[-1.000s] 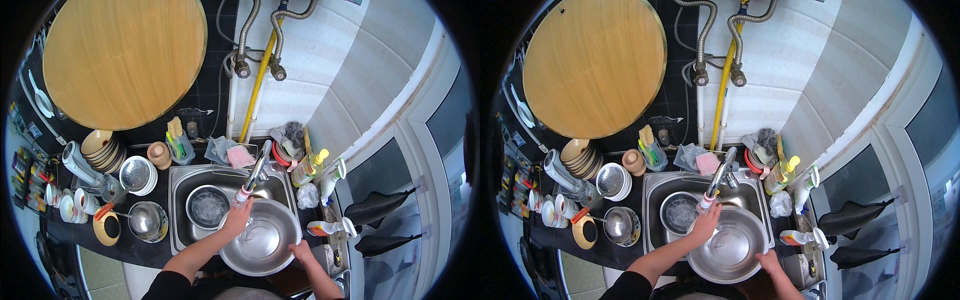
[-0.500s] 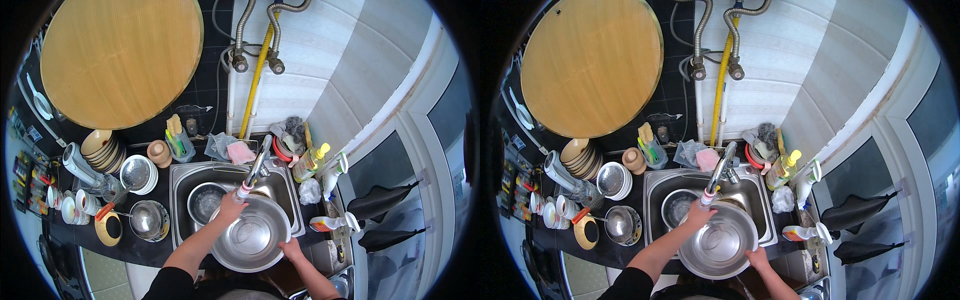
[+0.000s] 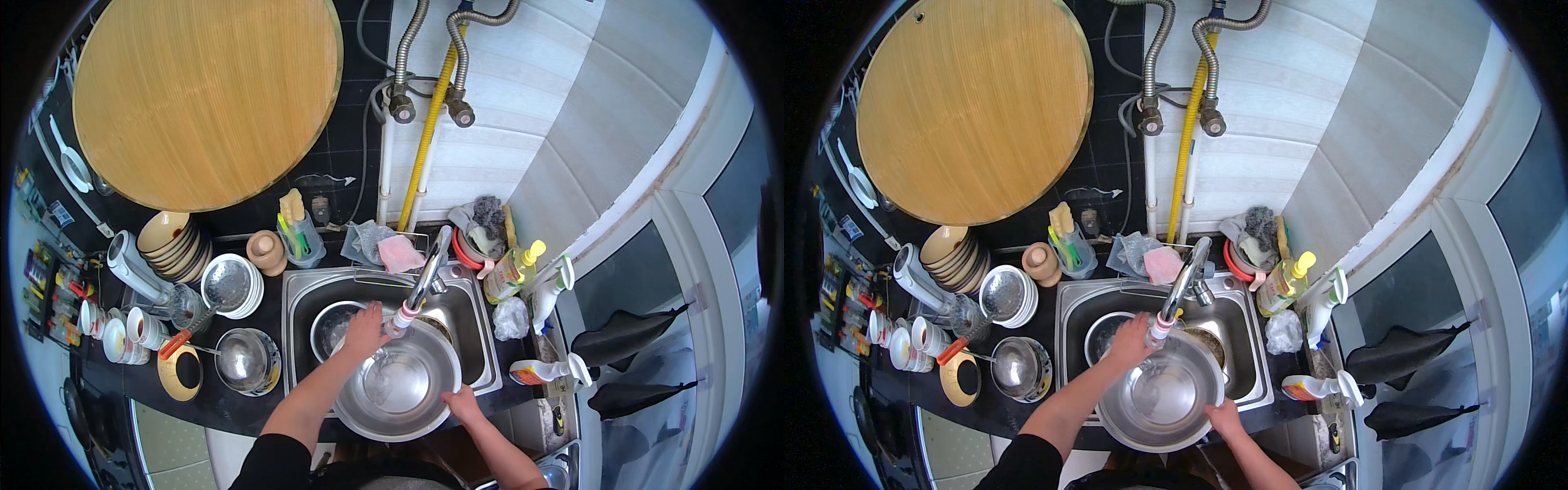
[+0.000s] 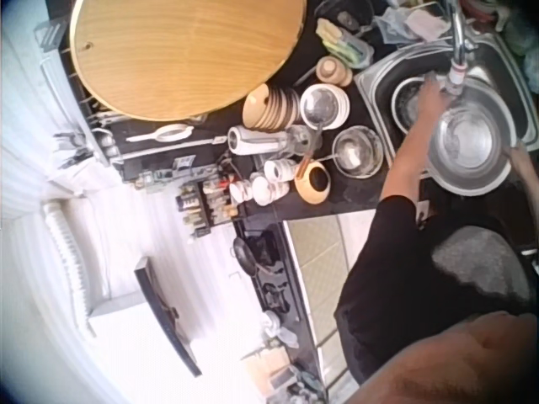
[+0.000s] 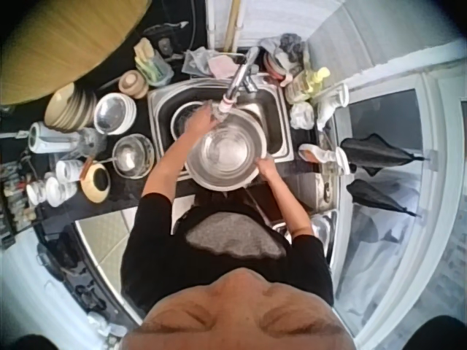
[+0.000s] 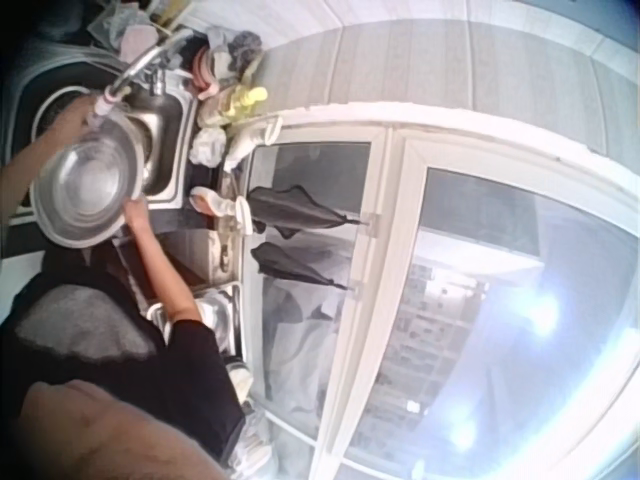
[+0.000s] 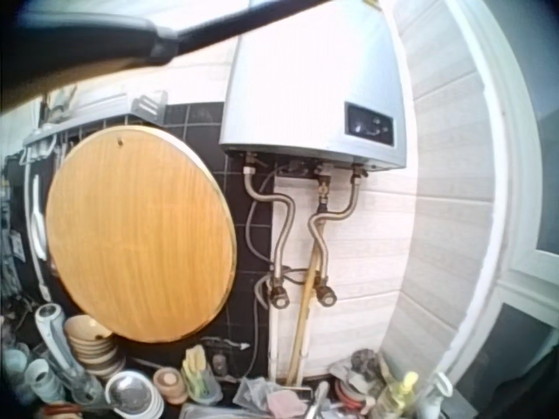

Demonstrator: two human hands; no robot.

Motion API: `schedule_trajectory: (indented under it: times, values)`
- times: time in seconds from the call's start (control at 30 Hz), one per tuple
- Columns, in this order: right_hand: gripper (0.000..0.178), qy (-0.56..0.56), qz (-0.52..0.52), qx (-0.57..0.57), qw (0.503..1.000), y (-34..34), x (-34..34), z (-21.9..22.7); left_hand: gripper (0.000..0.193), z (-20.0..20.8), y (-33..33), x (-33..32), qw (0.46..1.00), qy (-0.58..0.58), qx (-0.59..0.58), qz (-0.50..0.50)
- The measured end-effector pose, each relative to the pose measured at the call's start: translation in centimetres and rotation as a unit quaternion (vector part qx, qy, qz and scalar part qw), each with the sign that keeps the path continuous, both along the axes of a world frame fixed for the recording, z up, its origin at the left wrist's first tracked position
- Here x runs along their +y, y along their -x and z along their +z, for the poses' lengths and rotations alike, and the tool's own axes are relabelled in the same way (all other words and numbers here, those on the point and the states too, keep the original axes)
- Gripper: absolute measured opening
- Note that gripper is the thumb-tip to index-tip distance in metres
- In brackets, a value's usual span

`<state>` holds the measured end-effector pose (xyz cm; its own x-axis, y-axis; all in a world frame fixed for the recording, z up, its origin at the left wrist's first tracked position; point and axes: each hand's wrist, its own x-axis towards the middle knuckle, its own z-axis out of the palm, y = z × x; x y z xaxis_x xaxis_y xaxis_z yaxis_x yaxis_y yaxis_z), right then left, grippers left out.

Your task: The person washes a bundle of chopsticks, a large metal bowl, a small metal bowl, and a white plate in a kitchen sink. They rinse the items under running water and place the chopsticks in a wall-mounted holder and the bowls and plate on the counter.

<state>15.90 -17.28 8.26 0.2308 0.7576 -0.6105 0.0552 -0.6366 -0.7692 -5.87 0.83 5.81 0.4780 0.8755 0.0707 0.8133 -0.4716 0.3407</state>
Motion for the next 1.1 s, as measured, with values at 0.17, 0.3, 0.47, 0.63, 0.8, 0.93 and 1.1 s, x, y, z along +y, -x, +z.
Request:
schedule_trajectory:
  times: [0.17, 0.3, 0.47, 0.63, 0.8, 0.93, 1.1]
  values:
    - [0.014, 0.0, 0.024, 0.001, 1.0, 2.9, 1.9, -0.4, 0.056, 0.8, -5.7, -2.4, 0.985, 0.03, -0.124, -0.114]
    - [0.02, 0.004, 0.005, 0.038, 0.999, 3.2, 2.2, -0.9, 0.057, 5.2, -7.6, -4.7, 0.972, -0.033, -0.046, -0.23]
    - [0.026, -0.016, -0.023, 0.027, 0.999, 0.6, 1.4, -2.3, 0.062, 1.7, -2.7, -2.0, 0.993, -0.018, -0.069, -0.091]
    - [0.028, -0.078, -0.104, 0.014, 0.991, -0.9, -0.1, -1.3, 0.064, 2.8, 1.3, -0.4, 0.996, 0.09, -0.003, -0.01]
    - [0.029, -0.12, -0.143, 0.003, 0.982, -2.1, -2.1, -1.8, 0.059, -4.2, 3.4, -1.8, 0.93, 0.298, -0.202, 0.074]
    - [0.031, -0.066, -0.164, 0.018, 0.984, -3.5, -4.0, -0.4, 0.048, -3.6, 1.8, -3.4, 0.916, 0.311, -0.247, 0.05]
    - [0.031, -0.053, -0.205, 0.027, 0.977, -4.9, -5.8, -0.6, 0.045, -2.9, -1.4, -2.6, 0.914, 0.283, -0.291, 0.023]
